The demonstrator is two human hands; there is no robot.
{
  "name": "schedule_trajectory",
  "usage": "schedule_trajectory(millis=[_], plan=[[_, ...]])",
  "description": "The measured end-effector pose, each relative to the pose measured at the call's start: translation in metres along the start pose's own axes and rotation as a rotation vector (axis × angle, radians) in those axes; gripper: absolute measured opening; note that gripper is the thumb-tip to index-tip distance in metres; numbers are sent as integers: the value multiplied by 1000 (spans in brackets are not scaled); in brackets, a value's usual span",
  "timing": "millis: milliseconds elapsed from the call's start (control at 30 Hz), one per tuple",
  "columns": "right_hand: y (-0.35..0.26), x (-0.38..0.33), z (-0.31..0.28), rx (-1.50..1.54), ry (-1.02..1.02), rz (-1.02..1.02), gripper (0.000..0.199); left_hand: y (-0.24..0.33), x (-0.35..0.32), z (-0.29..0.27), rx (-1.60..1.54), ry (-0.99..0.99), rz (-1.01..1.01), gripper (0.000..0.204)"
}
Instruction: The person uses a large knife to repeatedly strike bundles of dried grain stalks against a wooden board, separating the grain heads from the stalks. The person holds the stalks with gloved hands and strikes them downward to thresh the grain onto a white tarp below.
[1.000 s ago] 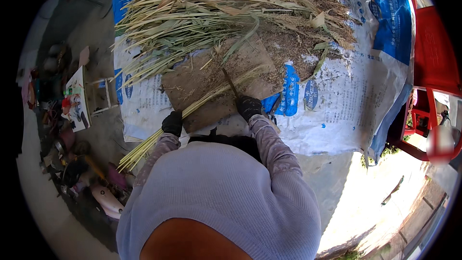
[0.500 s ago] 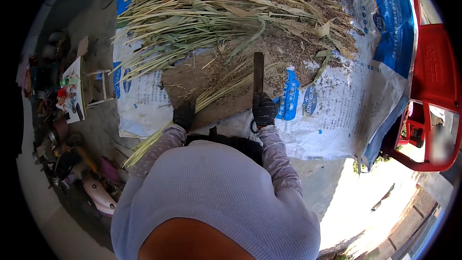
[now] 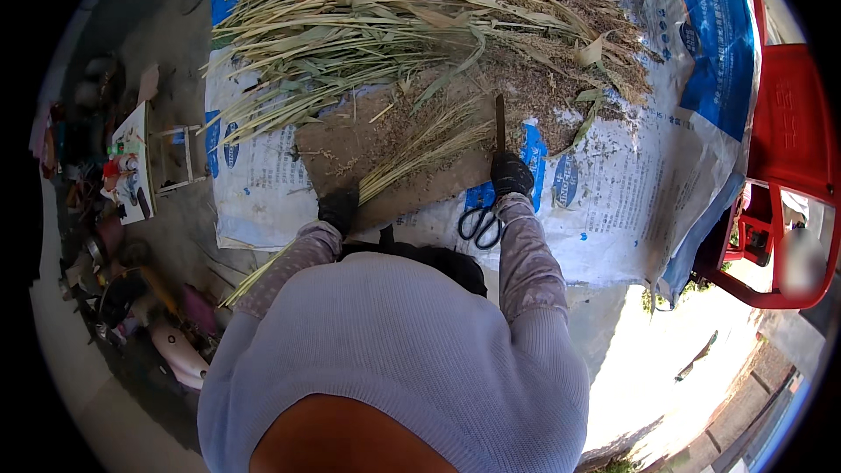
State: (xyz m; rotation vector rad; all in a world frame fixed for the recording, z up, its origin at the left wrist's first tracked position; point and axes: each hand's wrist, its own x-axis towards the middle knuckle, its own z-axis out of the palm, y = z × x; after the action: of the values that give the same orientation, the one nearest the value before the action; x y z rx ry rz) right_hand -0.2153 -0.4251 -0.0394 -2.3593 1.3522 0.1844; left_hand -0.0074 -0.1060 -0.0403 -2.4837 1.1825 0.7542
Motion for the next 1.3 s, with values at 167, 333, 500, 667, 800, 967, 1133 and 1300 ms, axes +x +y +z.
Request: schedule_trajectory(millis=[167,333,500,667,800,967,1133,1300], plan=[[-55,-51,32,-21,54,-492,34,1,-1,-3,8,-43,38,52],[-63,-73,43,-46,-178,-650,32,-6,5,-3,-32,-222,-52,51],[14,-4,15,-136,-109,-97,38,-5,3,14,-16,44,-31,45],[-34,-52,21,-80,-28,-500,32,4,0,-7,53,-145,-64,49],[-36,-63,52,-89,-183,-648,32,-4,3,-2,49,-94,1,49],[24,-2,25,20,-43,-135,36,-1,4,-5,49,-102,-2,45],[-6,-37,23,-58,3,-347,35,0,4,-2,19,-51,-22,38],[-21,-51,34,-136,-270,-616,31,-6,9,0,-16,-98,-37,43]])
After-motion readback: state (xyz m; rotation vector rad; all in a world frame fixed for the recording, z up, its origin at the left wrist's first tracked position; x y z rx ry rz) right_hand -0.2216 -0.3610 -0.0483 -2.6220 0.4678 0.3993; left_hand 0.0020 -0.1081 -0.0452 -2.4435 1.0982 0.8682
